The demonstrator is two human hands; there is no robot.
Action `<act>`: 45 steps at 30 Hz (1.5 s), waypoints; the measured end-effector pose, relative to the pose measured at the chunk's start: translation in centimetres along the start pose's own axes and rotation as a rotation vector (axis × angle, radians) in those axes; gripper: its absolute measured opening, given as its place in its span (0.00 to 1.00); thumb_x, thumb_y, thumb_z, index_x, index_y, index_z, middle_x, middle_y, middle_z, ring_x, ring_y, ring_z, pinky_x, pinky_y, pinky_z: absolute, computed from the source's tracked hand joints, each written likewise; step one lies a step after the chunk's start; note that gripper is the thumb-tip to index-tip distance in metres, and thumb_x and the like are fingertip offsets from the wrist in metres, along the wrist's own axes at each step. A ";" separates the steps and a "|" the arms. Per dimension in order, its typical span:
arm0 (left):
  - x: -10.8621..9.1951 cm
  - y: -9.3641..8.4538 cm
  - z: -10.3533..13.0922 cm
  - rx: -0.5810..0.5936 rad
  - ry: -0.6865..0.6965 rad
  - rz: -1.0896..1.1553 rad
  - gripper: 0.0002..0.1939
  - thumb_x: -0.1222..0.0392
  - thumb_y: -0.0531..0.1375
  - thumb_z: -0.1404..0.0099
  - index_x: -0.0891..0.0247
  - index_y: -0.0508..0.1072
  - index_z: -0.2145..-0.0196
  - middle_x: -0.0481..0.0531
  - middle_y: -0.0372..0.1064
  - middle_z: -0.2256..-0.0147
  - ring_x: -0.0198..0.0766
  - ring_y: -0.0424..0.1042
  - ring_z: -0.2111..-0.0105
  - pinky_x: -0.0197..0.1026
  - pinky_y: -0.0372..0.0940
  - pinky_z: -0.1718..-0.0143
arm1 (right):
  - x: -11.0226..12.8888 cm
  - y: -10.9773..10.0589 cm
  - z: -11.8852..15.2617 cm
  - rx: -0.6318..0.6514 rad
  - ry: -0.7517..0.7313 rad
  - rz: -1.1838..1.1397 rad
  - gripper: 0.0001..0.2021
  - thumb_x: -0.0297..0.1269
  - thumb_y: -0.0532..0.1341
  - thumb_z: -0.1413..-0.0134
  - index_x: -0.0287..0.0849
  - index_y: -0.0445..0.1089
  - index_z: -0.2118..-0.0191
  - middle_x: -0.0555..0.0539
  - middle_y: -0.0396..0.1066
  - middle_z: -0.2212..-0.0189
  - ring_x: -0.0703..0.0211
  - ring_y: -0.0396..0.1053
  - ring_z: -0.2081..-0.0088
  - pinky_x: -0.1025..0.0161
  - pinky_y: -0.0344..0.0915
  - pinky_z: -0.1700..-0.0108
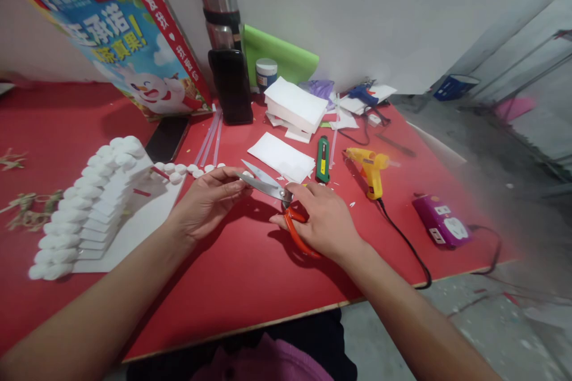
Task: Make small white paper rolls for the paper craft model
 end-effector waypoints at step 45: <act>0.1 0.1 0.2 -0.009 0.025 -0.023 0.13 0.68 0.79 0.53 0.67 0.83 0.70 0.53 0.81 0.69 0.38 0.80 0.66 0.42 0.74 0.54 | 1.1 1.5 0.2 -0.124 0.013 -0.038 0.27 0.61 0.62 0.33 0.41 0.75 0.44 0.40 0.78 0.62 0.50 0.77 0.65 0.56 0.74 0.61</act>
Point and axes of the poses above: each hand's wrist, its own z-axis away from the middle knuckle, its own y-axis out of the palm, x = y × z, the point moved 4 cm from there along -z, towards the middle knuckle
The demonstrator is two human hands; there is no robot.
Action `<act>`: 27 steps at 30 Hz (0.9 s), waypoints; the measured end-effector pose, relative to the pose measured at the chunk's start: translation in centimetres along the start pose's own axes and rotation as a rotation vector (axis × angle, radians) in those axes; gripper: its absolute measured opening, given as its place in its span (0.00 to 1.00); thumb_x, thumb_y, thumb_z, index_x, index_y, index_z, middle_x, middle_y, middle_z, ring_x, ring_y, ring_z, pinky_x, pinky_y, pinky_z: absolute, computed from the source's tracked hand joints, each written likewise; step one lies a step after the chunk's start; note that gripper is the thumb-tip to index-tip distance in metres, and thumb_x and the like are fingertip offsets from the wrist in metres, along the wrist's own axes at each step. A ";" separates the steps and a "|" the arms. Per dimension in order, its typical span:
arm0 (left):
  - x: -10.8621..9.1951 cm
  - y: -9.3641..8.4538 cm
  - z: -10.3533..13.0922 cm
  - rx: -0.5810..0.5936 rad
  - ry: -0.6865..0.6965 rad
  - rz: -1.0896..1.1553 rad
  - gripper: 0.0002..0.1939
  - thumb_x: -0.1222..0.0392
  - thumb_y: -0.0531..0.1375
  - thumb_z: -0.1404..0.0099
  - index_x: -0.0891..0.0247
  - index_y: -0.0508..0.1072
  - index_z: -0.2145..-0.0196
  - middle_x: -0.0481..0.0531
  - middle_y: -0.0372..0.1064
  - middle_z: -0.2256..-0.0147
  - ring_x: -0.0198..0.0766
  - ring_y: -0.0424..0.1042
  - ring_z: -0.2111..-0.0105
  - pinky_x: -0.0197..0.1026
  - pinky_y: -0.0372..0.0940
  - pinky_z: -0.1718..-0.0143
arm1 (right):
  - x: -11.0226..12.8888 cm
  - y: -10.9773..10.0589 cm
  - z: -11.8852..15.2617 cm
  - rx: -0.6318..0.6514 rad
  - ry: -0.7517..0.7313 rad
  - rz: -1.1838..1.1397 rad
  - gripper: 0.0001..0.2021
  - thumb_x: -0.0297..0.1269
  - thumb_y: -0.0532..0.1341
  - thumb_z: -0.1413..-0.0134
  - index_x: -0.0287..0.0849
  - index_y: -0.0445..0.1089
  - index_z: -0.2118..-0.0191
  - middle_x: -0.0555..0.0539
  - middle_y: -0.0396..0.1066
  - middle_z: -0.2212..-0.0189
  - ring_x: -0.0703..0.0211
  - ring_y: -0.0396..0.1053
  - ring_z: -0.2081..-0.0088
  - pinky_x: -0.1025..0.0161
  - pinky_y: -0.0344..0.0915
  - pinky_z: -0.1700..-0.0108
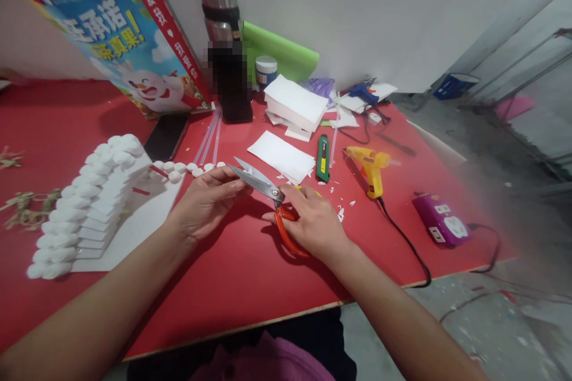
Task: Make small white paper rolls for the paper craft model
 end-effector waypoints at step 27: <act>0.7 0.1 0.2 0.178 -0.223 0.159 0.12 0.73 0.74 0.46 0.69 0.85 0.63 0.55 0.81 0.67 0.35 0.79 0.67 0.35 0.74 0.58 | 0.1 -1.2 -0.9 0.132 0.010 -0.010 0.38 0.70 0.60 0.38 0.41 0.69 0.38 0.38 0.72 0.58 0.44 0.73 0.60 0.49 0.74 0.58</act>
Point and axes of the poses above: each hand's wrist, its own z-axis away from the middle knuckle, its own y-axis out of the palm, x = y × z, the point moved 4 cm from there along -z, towards the middle knuckle
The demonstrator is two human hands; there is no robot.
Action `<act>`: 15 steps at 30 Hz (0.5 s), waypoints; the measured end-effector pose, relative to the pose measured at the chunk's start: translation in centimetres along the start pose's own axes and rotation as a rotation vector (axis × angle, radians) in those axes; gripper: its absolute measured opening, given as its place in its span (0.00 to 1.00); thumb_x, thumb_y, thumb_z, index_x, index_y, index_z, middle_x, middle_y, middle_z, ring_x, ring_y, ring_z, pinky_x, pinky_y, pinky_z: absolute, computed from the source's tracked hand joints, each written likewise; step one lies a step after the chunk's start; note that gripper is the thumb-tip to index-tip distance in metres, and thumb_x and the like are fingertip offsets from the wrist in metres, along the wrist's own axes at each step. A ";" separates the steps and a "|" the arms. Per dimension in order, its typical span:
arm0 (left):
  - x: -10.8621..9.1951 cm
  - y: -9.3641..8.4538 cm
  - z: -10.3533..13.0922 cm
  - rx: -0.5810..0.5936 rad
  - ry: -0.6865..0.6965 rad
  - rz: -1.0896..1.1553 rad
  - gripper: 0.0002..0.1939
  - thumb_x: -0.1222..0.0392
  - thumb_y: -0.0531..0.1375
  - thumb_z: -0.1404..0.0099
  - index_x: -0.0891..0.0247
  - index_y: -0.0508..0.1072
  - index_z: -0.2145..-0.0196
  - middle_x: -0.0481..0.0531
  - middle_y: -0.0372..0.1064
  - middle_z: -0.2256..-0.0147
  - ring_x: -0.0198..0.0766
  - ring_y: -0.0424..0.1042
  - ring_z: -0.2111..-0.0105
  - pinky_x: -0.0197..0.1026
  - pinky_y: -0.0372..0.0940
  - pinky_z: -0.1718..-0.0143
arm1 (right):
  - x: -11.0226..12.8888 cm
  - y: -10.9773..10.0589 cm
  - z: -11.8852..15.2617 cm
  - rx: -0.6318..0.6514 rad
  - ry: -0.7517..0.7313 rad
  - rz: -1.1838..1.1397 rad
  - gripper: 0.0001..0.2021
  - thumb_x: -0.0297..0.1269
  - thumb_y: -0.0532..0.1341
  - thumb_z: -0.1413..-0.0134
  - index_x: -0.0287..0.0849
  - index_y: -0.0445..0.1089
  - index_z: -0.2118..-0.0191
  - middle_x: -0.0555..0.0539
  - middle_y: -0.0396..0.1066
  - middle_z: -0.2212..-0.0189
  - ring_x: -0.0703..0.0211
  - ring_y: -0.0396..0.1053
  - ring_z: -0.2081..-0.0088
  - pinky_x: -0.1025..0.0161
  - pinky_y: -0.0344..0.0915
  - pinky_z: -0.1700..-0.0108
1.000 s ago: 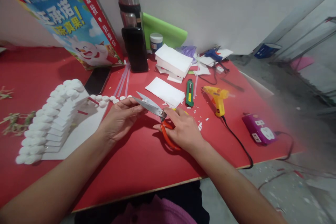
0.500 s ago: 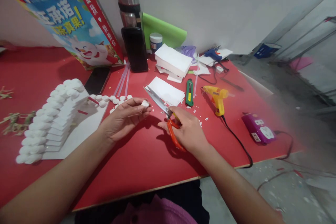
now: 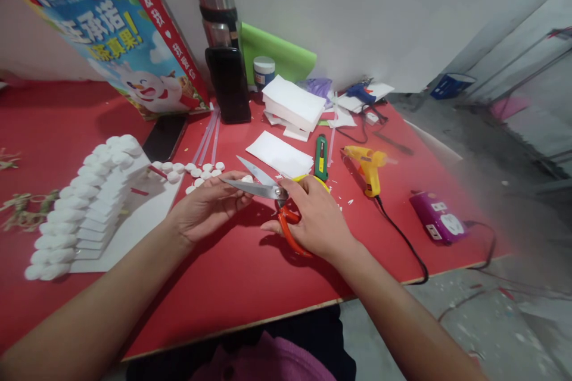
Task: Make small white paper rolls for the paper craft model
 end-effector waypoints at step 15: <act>0.0 0.3 0.1 0.025 -0.002 -0.025 0.12 0.74 0.74 0.48 0.69 0.85 0.64 0.54 0.81 0.68 0.34 0.79 0.68 0.33 0.74 0.60 | -0.1 0.2 0.4 -0.038 0.012 0.053 0.32 0.64 0.62 0.35 0.42 0.71 0.40 0.39 0.72 0.58 0.46 0.74 0.61 0.52 0.73 0.60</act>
Point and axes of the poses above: each hand's wrist, its own z-axis away from the middle knuckle, its own y-axis out of the palm, x = y × z, the point moved 4 cm from there along -z, towards the middle knuckle
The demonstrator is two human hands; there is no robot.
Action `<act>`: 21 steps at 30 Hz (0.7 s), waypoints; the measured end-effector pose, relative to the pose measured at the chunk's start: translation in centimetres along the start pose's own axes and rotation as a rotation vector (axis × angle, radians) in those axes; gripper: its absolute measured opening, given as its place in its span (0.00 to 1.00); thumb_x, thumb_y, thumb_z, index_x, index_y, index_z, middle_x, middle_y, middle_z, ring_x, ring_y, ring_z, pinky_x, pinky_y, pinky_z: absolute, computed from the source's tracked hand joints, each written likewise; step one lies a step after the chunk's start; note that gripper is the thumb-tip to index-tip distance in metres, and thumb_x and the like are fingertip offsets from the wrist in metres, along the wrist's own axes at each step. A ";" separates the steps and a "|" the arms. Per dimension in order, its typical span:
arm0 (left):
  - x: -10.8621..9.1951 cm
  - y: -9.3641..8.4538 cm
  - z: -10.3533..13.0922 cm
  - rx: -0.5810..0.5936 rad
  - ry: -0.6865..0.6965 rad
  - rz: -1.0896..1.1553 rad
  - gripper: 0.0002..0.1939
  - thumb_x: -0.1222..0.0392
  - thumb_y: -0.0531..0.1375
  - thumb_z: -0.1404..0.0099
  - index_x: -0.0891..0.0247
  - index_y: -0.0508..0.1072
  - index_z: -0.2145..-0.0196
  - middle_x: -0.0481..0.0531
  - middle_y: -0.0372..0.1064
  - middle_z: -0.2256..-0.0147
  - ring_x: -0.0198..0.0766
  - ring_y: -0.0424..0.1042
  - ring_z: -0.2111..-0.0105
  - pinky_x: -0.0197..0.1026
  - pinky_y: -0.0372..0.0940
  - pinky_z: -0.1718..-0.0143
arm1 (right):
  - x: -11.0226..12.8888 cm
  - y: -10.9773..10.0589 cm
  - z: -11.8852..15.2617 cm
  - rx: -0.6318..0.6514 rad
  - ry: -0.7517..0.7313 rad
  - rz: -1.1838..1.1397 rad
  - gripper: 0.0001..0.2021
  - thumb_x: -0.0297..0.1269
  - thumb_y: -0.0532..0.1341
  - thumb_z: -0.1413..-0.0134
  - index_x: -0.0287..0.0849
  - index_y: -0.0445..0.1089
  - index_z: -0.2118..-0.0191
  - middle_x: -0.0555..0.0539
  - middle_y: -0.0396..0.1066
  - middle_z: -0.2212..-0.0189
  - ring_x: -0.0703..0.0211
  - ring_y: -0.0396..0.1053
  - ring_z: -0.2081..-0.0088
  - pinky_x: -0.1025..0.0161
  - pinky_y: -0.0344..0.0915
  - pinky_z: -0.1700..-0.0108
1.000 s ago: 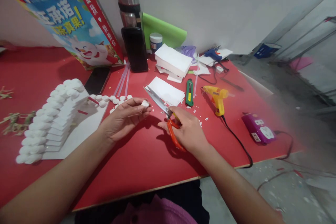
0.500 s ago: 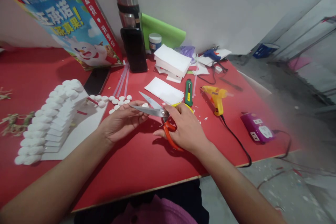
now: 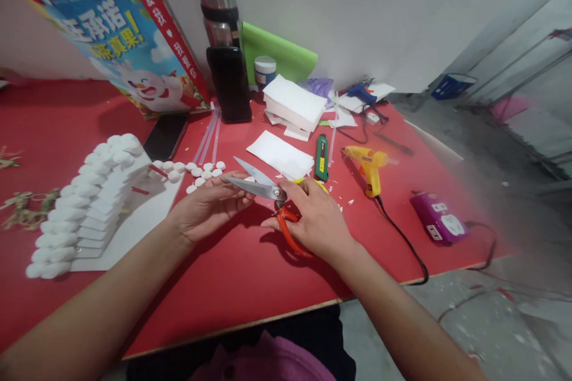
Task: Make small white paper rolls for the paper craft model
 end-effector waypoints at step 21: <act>0.1 -0.3 -0.1 0.008 -0.024 -0.012 0.08 0.70 0.75 0.47 0.71 0.82 0.68 0.53 0.77 0.71 0.34 0.79 0.70 0.33 0.75 0.63 | 0.0 0.1 0.7 -0.065 -0.053 0.051 0.31 0.64 0.58 0.32 0.39 0.76 0.45 0.38 0.75 0.60 0.51 0.73 0.66 0.58 0.69 0.66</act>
Point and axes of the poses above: each hand's wrist, its own z-axis away from the middle knuckle, its own y-axis out of the palm, x = y × z, the point moved 4 cm from there along -z, towards the middle knuckle
